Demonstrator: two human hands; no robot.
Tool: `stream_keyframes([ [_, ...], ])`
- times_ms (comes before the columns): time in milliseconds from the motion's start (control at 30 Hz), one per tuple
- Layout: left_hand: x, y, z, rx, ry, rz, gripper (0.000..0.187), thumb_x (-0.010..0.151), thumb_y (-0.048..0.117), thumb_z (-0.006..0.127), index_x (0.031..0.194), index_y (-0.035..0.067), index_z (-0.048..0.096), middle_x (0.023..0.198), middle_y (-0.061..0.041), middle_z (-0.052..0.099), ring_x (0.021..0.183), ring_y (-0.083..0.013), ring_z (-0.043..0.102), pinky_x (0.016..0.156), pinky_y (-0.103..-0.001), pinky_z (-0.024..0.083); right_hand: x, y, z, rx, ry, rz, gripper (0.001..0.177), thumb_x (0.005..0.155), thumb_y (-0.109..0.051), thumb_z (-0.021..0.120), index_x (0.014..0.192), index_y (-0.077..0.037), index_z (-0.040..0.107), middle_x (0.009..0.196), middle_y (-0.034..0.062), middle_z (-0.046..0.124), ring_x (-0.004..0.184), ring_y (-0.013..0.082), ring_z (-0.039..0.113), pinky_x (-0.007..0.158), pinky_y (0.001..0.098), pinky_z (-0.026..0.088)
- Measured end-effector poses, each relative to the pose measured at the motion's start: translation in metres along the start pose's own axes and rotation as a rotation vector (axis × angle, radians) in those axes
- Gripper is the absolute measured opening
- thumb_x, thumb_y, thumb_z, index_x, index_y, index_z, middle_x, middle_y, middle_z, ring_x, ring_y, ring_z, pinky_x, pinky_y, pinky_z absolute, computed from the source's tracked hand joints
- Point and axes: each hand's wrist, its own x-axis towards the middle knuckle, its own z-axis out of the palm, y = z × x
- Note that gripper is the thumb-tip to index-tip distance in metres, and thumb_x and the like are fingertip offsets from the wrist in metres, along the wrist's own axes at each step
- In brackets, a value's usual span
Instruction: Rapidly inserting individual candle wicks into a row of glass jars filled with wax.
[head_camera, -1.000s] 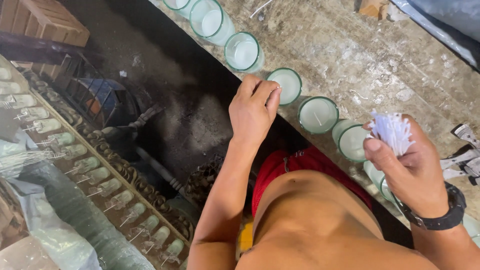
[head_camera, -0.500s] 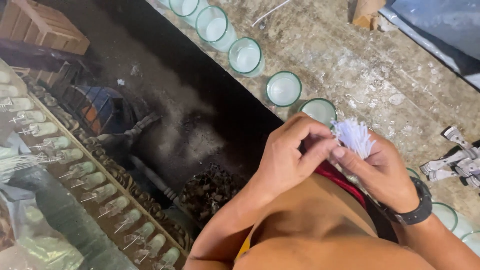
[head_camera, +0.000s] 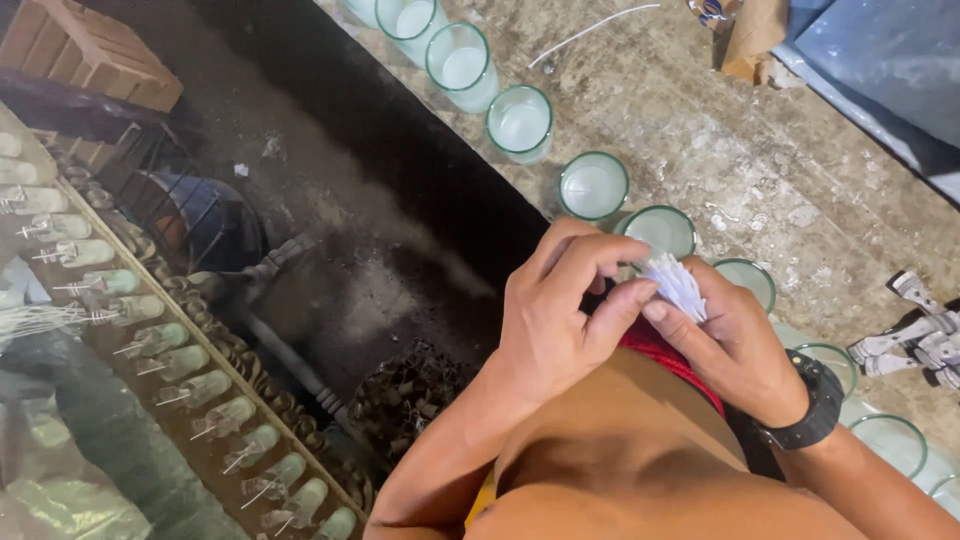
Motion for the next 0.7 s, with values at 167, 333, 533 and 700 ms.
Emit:
stream_keyframes([
  [167,-0.002,-0.005,-0.020,-0.248,-0.087,-0.168,0.004,0.082,0.011,0.055,0.081,0.007,0.054,0.077,-0.005,0.050,0.068,-0.0135,0.047,0.066,-0.023,0.042,0.001,-0.003,0.013,-0.119,-0.057,-0.022,0.021,0.080,-0.032,0.051,0.080,-0.011,0.049,0.059,-0.0025,0.046,0.053,0.0109,0.039,0.050,0.0251,0.033],
  [333,-0.005,-0.015,-0.055,-0.337,0.132,-0.233,0.008,0.084,0.012,0.050,0.078,0.007,0.049,0.074,-0.003,0.048,0.065,-0.0113,0.045,0.060,-0.022,0.036,0.004,-0.010,0.025,-0.224,-0.087,-0.034,0.022,0.079,-0.034,0.051,0.086,-0.013,0.054,0.067,-0.0029,0.059,0.052,0.0122,0.053,0.051,0.0253,0.038],
  [533,-0.014,-0.027,-0.092,-0.315,0.185,-0.228,0.013,0.085,0.016,0.049,0.075,0.008,0.046,0.069,-0.002,0.044,0.058,-0.0082,0.040,0.052,-0.020,0.033,-0.001,-0.010,0.050,0.259,0.195,0.005,0.017,0.084,-0.019,0.050,0.087,-0.003,0.054,0.072,0.0018,0.048,0.066,0.0104,0.042,0.063,0.0230,0.032],
  [700,-0.021,-0.038,-0.087,-0.266,-0.101,-0.297,0.010,0.083,0.014,0.053,0.074,0.011,0.051,0.067,0.002,0.048,0.055,-0.0051,0.038,0.050,-0.019,0.031,0.002,-0.032,0.066,0.437,0.176,0.095,0.040,0.078,-0.034,0.052,0.097,0.001,0.058,0.071,0.0042,0.052,0.056,0.0074,0.037,0.053,0.0178,0.029],
])
